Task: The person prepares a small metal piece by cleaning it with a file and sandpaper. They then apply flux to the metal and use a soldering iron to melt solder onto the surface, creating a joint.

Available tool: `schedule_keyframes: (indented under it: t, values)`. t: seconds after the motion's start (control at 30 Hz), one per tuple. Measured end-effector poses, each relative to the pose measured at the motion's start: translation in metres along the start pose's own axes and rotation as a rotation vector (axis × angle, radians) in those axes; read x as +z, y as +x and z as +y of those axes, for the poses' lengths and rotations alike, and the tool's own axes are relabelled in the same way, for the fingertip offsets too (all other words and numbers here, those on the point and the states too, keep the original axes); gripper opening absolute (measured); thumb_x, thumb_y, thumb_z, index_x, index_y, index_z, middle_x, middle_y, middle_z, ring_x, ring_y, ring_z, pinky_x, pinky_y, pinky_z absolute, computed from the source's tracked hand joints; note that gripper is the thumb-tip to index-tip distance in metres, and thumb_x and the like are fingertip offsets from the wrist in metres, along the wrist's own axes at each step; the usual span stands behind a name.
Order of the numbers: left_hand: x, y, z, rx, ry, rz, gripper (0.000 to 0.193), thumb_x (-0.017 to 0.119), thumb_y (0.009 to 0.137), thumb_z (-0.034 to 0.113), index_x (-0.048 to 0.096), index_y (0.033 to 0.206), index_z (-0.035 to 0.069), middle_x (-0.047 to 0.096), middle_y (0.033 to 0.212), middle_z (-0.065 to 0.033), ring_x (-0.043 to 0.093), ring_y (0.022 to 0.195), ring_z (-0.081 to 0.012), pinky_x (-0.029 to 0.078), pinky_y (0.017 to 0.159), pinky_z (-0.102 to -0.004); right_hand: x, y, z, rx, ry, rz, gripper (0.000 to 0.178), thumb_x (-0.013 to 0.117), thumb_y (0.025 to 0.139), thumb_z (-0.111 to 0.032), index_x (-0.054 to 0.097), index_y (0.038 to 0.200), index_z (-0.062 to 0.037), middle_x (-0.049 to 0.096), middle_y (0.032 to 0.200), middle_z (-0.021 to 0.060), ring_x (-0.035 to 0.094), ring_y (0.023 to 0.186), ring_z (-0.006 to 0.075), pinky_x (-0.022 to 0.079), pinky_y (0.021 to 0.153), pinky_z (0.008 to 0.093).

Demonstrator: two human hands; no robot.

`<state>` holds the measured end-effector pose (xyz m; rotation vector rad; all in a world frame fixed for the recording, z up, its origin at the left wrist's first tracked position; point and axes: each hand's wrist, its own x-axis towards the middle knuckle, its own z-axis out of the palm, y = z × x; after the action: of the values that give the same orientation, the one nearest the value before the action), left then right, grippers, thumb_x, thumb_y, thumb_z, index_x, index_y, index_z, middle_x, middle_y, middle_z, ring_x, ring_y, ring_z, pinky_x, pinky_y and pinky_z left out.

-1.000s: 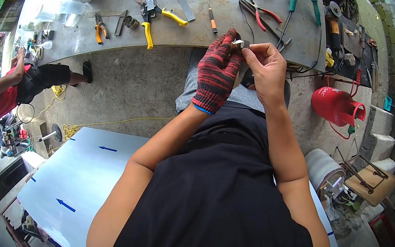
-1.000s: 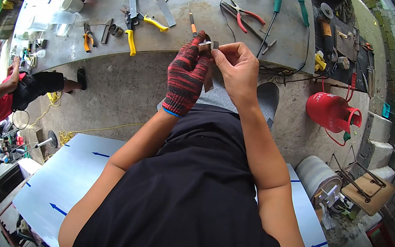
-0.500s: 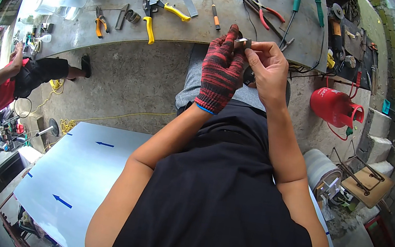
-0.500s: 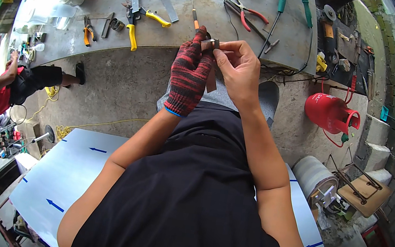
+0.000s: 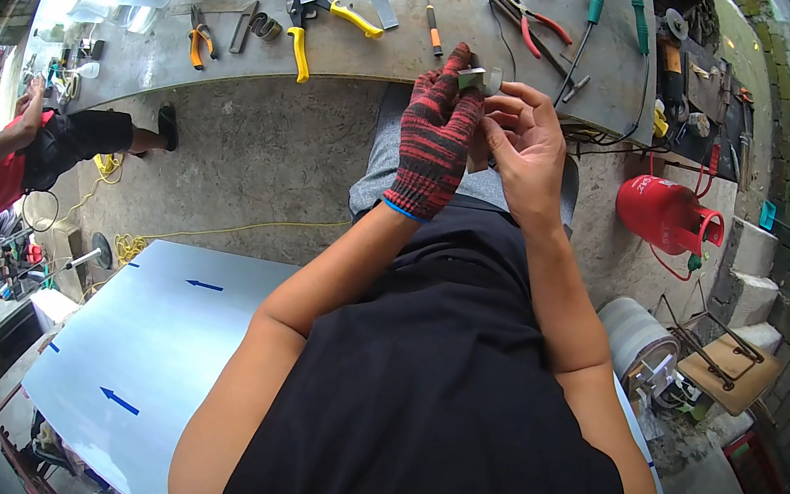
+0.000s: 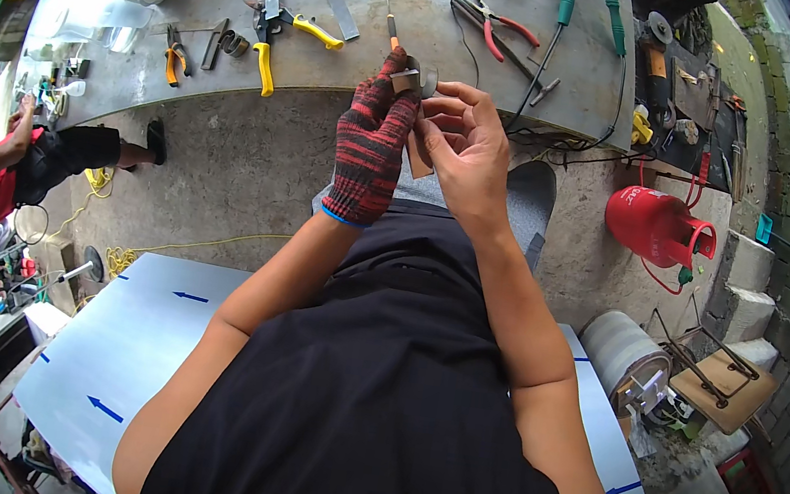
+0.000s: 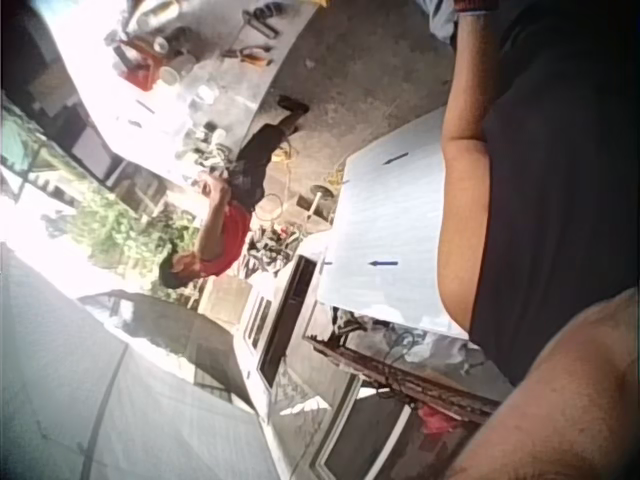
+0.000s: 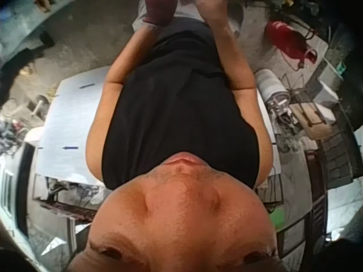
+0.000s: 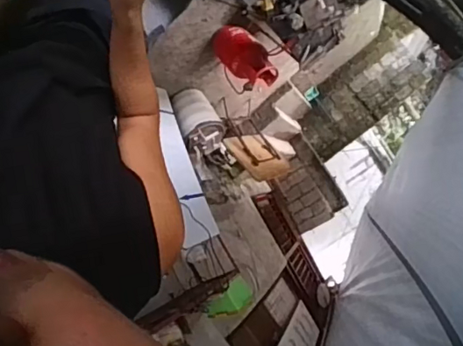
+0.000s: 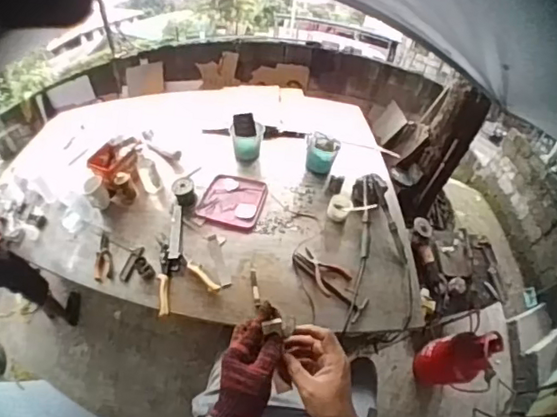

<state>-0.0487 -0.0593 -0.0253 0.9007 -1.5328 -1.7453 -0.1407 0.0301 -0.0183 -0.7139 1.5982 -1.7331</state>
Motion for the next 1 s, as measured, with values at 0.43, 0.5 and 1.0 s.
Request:
schedule_keyframes:
  t: [0.43, 0.5, 1.0]
  values:
    - [0.003, -0.002, -0.004, -0.034, -0.279, 0.168, 0.048, 0.060, 0.104, 0.005, 0.054, 0.151, 0.008, 0.059, 0.128, -0.0050, 0.060, 0.112, -0.0126, 0.049, 0.095, -0.0284, 0.020, -0.014, 0.006, -0.040, -0.265, -0.020, 0.075, 0.081, 0.083, 0.000, 0.041, 0.146, -0.0036, 0.058, 0.122, 0.0122, 0.062, 0.101, 0.0192, 0.055, 0.084, 0.0312]
    - [0.000, -0.001, -0.004, -0.042, -0.219, 0.158, 0.048, 0.060, 0.103, 0.005, 0.054, 0.151, 0.008, 0.059, 0.129, -0.0051, 0.060, 0.111, -0.0128, 0.049, 0.095, -0.0286, 0.019, -0.015, 0.008, -0.078, -0.397, -0.046, 0.076, 0.080, 0.081, 0.001, 0.041, 0.146, -0.0035, 0.056, 0.123, 0.0137, 0.062, 0.103, 0.0213, 0.055, 0.086, 0.0322]
    - [-0.025, 0.003, -0.033, 0.036, -0.054, 0.121, 0.040, 0.060, 0.105, 0.009, 0.060, 0.145, 0.007, 0.062, 0.117, -0.0065, 0.064, 0.097, -0.0113, 0.055, 0.087, -0.0304, 0.006, -0.011, 0.010, -0.148, -0.576, 0.007, 0.031, 0.050, 0.102, 0.002, 0.056, 0.133, 0.0004, 0.060, 0.102, 0.0141, 0.065, 0.085, 0.0242, 0.053, 0.075, 0.0362]
